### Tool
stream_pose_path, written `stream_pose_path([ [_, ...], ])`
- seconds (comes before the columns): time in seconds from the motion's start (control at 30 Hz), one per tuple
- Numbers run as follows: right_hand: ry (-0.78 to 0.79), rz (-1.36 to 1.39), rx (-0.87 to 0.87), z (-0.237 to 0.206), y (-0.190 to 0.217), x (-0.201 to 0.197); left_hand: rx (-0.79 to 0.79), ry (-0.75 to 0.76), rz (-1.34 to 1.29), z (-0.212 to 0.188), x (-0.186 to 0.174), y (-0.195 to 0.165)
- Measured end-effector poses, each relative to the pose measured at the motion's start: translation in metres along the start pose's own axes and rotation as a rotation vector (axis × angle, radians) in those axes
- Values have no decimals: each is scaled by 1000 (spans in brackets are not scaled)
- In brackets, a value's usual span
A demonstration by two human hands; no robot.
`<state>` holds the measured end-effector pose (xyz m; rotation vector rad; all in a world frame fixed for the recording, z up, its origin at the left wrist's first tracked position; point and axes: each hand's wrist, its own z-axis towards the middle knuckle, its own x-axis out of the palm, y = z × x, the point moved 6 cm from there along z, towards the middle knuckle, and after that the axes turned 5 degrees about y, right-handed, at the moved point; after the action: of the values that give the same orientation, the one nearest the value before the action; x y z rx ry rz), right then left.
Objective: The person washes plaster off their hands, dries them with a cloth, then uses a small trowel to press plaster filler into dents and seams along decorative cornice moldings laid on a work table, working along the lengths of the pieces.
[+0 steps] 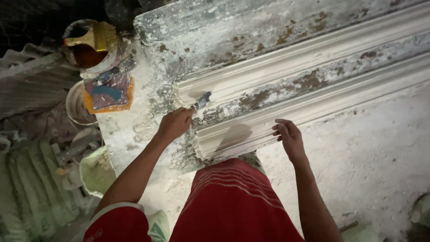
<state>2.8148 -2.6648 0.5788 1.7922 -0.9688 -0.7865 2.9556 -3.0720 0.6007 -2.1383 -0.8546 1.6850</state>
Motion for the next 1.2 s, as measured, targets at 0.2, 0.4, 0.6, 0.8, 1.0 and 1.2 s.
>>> stream_pose_path([
  [0.2, -43, 38, -1, -11, -3, 4, -6, 147, 134, 8, -6, 1],
  [0.4, -83, 30, 33, -18, -12, 17, 87, 46, 118, 14, -3, -2],
  [0.6, -63, 28, 8, -17, -3, 31, 120, 54, 117, 20, 0, -4],
  [0.8, -51, 13, -10, -12, 4, 32, 155, 51, 111, 27, -2, -17],
  [1.0, -55, 26, 6, -11, 2, 32, 86, 122, 115, 36, 4, -26],
  [1.2, -50, 1, 6, -13, -1, 31, 204, -2, 60, 40, 4, -37],
])
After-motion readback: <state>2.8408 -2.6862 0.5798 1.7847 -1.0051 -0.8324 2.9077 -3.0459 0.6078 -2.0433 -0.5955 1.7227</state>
